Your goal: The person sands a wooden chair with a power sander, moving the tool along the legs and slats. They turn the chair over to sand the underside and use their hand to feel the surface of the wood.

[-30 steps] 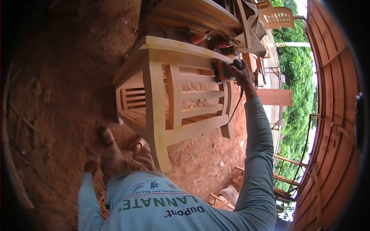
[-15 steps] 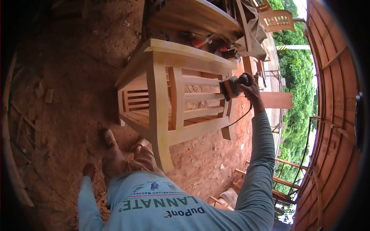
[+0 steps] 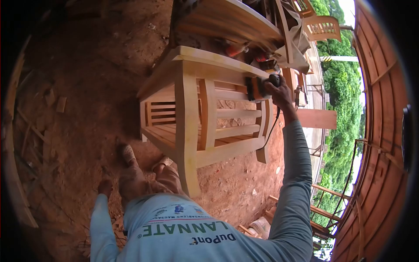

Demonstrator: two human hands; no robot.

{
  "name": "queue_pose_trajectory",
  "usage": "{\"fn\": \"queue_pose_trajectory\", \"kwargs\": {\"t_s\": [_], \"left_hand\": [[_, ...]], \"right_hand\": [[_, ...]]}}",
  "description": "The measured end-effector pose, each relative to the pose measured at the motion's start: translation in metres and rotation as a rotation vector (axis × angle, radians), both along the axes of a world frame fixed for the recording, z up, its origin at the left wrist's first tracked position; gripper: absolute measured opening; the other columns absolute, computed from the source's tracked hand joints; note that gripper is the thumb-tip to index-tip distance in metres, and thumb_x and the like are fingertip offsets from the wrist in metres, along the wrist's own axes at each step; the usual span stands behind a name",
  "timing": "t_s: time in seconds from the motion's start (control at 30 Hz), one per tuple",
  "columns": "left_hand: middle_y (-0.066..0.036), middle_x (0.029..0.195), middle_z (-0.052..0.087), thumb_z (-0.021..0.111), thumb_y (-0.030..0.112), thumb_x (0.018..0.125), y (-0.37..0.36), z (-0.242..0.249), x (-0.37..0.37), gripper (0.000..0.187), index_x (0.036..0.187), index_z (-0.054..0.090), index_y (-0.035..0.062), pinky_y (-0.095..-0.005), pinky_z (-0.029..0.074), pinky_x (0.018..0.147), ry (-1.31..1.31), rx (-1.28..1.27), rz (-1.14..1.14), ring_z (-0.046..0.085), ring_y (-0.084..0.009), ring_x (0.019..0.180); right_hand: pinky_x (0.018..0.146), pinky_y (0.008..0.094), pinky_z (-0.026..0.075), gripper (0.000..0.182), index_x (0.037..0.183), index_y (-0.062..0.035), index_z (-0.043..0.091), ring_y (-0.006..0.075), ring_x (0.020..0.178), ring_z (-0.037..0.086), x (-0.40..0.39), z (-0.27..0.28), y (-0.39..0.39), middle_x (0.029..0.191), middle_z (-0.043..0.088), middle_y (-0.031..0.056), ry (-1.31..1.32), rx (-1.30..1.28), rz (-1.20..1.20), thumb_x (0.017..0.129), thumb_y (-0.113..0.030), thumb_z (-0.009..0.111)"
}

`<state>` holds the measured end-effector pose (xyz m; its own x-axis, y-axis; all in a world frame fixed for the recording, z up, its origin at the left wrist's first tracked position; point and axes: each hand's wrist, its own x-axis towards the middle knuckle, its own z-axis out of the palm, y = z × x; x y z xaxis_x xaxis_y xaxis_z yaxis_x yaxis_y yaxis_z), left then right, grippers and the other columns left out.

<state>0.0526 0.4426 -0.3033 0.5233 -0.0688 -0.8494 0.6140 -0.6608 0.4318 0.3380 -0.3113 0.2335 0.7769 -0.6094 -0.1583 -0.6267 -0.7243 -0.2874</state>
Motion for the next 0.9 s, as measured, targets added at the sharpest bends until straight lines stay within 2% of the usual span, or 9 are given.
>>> {"fn": "queue_pose_trajectory", "kwargs": {"t_s": [0.2,0.3,0.4,0.47,0.53,0.63,0.7,0.8,0.9], "left_hand": [[-0.023,0.088,0.075,0.053,0.026,0.097,-0.001,-0.046,-0.017,0.033,0.092,0.075,0.0014,-0.0521,0.058,0.078,-0.006,-0.012,0.085,0.075,-0.0380,0.080],[-0.021,0.092,0.075,0.058,0.048,0.104,0.010,-0.074,-0.017,0.050,0.090,0.073,0.0018,-0.0497,0.058,0.074,-0.539,0.115,-0.518,0.074,-0.0347,0.078],[-0.022,0.089,0.075,0.038,0.065,0.110,-0.024,-0.020,0.016,0.075,0.089,0.072,0.0017,-0.0530,0.057,0.080,0.025,0.098,0.242,0.074,-0.0382,0.080],[-0.026,0.106,0.076,0.035,0.053,0.110,-0.030,0.017,0.042,0.060,0.140,0.051,0.0046,-0.0522,0.057,0.086,0.073,0.119,0.035,0.076,-0.0407,0.090],[-0.029,0.114,0.076,0.033,0.049,0.110,-0.033,0.042,0.055,0.071,0.166,0.040,0.0055,-0.0515,0.057,0.089,0.115,0.116,-0.045,0.076,-0.0413,0.095],[-0.028,0.112,0.076,0.032,0.054,0.109,-0.029,0.044,0.055,0.075,0.163,0.043,0.0030,-0.0505,0.057,0.088,0.128,0.098,-0.016,0.077,-0.0397,0.094],[-0.027,0.109,0.077,0.030,0.059,0.109,-0.014,-0.006,0.038,0.079,0.157,0.051,0.0003,-0.0496,0.057,0.085,0.088,0.118,-0.053,0.076,-0.0387,0.092],[-0.028,0.107,0.077,0.026,0.065,0.109,-0.029,0.061,0.059,0.085,0.138,0.066,-0.0031,-0.0515,0.056,0.087,0.238,0.091,0.112,0.076,-0.0409,0.095],[-0.018,0.086,0.076,0.020,0.076,0.108,-0.023,0.041,0.045,0.095,0.095,0.074,-0.0012,-0.0488,0.057,0.083,0.071,0.162,0.064,0.074,-0.0321,0.081]], "right_hand": [[0.089,0.0464,0.060,0.081,0.147,-0.0014,0.055,0.0393,0.102,0.078,0.010,-0.012,0.054,0.110,0.077,0.0244,-0.012,-0.119,0.196,0.089,-0.051,0.080],[0.091,0.0495,0.058,0.076,0.139,0.0009,0.057,0.0433,0.105,0.076,0.017,-0.011,0.095,0.112,0.076,0.0263,-0.043,-0.105,0.256,0.088,-0.051,0.079],[0.094,0.0510,0.057,0.075,0.133,0.0039,0.057,0.0458,0.109,0.074,0.028,-0.013,0.122,0.115,0.074,0.0292,-0.047,-0.130,0.290,0.087,-0.050,0.080],[0.095,0.0514,0.057,0.075,0.132,0.0058,0.057,0.0470,0.111,0.073,0.033,-0.011,0.146,0.116,0.073,0.0314,-0.068,-0.142,0.307,0.086,-0.049,0.080],[0.095,0.0511,0.057,0.075,0.131,0.0072,0.056,0.0473,0.111,0.073,0.036,-0.012,0.162,0.115,0.073,0.0326,-0.081,-0.149,0.306,0.086,-0.049,0.080],[0.096,0.0504,0.057,0.076,0.131,0.0086,0.056,0.0472,0.110,0.073,0.043,-0.014,0.176,0.112,0.074,0.0325,-0.075,-0.137,0.301,0.086,-0.048,0.079],[0.097,0.0501,0.058,0.076,0.132,0.0087,0.056,0.0471,0.109,0.074,0.043,-0.012,0.186,0.110,0.075,0.0314,-0.077,-0.118,0.326,0.087,-0.048,0.079],[0.096,0.0509,0.058,0.078,0.135,0.0092,0.055,0.0471,0.106,0.074,0.031,-0.004,0.198,0.107,0.076,0.0296,-0.023,-0.168,0.405,0.087,-0.048,0.079],[0.097,0.0522,0.057,0.082,0.139,0.0098,0.053,0.0487,0.109,0.073,0.026,0.005,0.211,0.111,0.075,0.0316,0.031,-0.096,0.386,0.088,-0.049,0.078]]}}
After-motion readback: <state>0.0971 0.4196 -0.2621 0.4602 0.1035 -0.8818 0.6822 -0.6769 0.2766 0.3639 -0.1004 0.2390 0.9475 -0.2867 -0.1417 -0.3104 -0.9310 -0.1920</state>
